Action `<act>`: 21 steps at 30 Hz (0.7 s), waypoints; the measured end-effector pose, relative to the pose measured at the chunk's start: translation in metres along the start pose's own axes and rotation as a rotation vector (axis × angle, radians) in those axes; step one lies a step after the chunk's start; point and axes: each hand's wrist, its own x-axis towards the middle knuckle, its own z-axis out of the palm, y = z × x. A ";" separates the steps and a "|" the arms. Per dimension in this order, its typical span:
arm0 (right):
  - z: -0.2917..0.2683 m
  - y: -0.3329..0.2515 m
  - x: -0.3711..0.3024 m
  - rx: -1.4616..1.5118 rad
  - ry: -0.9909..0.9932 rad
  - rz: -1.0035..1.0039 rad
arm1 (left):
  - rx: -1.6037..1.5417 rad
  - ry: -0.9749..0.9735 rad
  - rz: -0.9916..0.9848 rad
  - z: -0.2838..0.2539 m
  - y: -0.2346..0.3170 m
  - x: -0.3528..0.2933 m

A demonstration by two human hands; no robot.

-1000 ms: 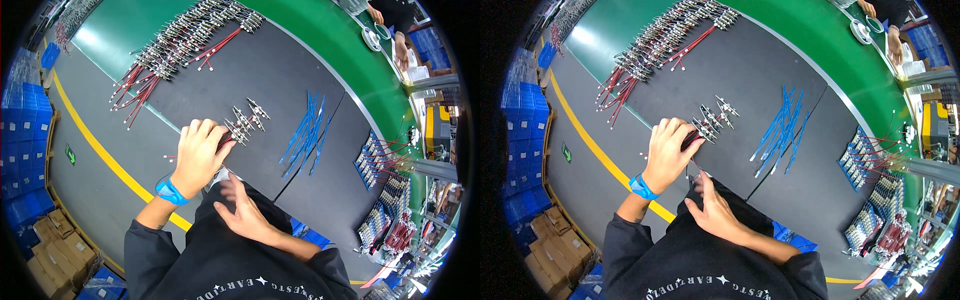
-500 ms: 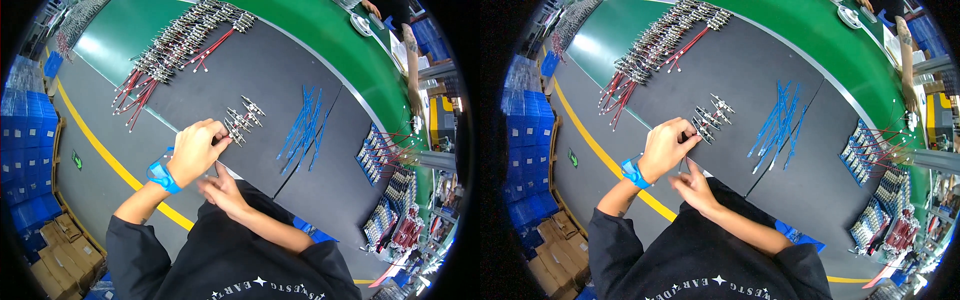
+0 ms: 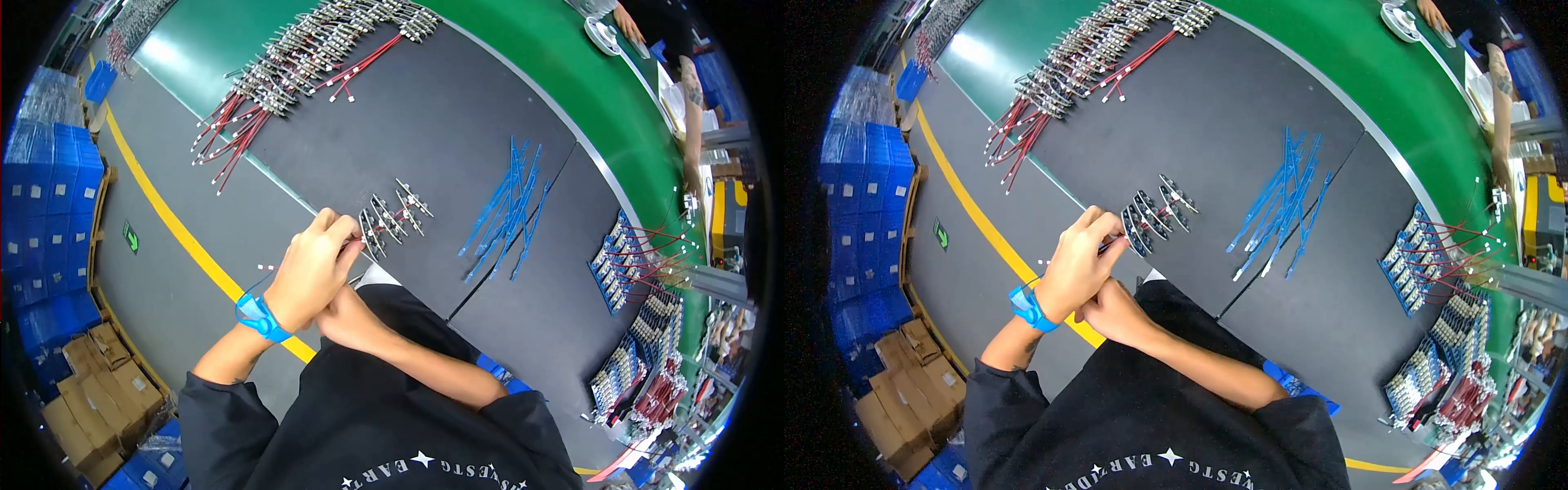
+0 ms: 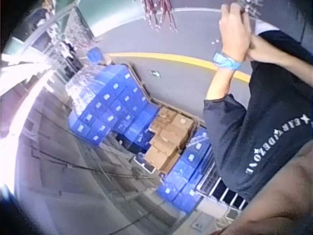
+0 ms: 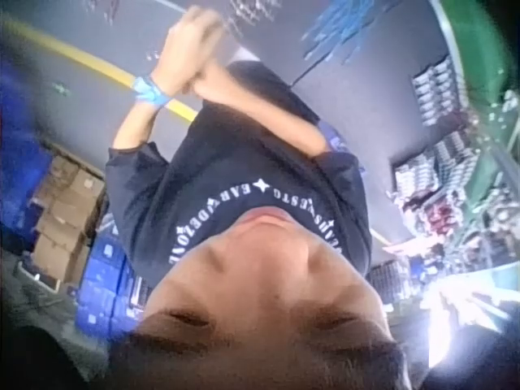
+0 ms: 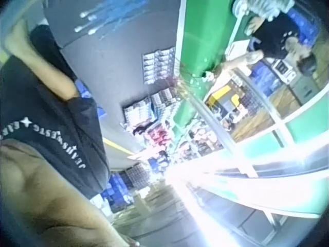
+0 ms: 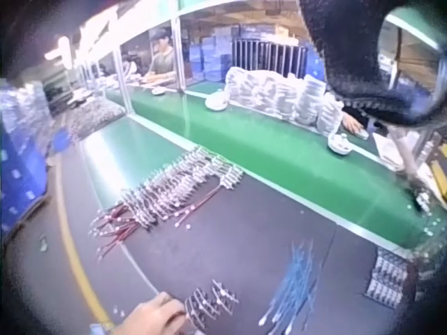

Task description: The person organizes and assembles small electronic components, including circuit boards, wires, and blue ties, by hand on an assembly line.

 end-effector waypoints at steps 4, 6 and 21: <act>-0.026 -0.032 -0.035 -0.519 0.077 -0.173 | -0.133 0.015 -0.113 -0.004 -0.007 -0.012; -0.040 -0.037 -0.039 -0.634 0.387 -0.344 | -0.245 0.006 -0.142 -0.001 -0.014 -0.020; -0.057 -0.039 -0.022 -1.014 0.496 -0.518 | -0.303 0.316 -0.159 0.020 -0.003 -0.031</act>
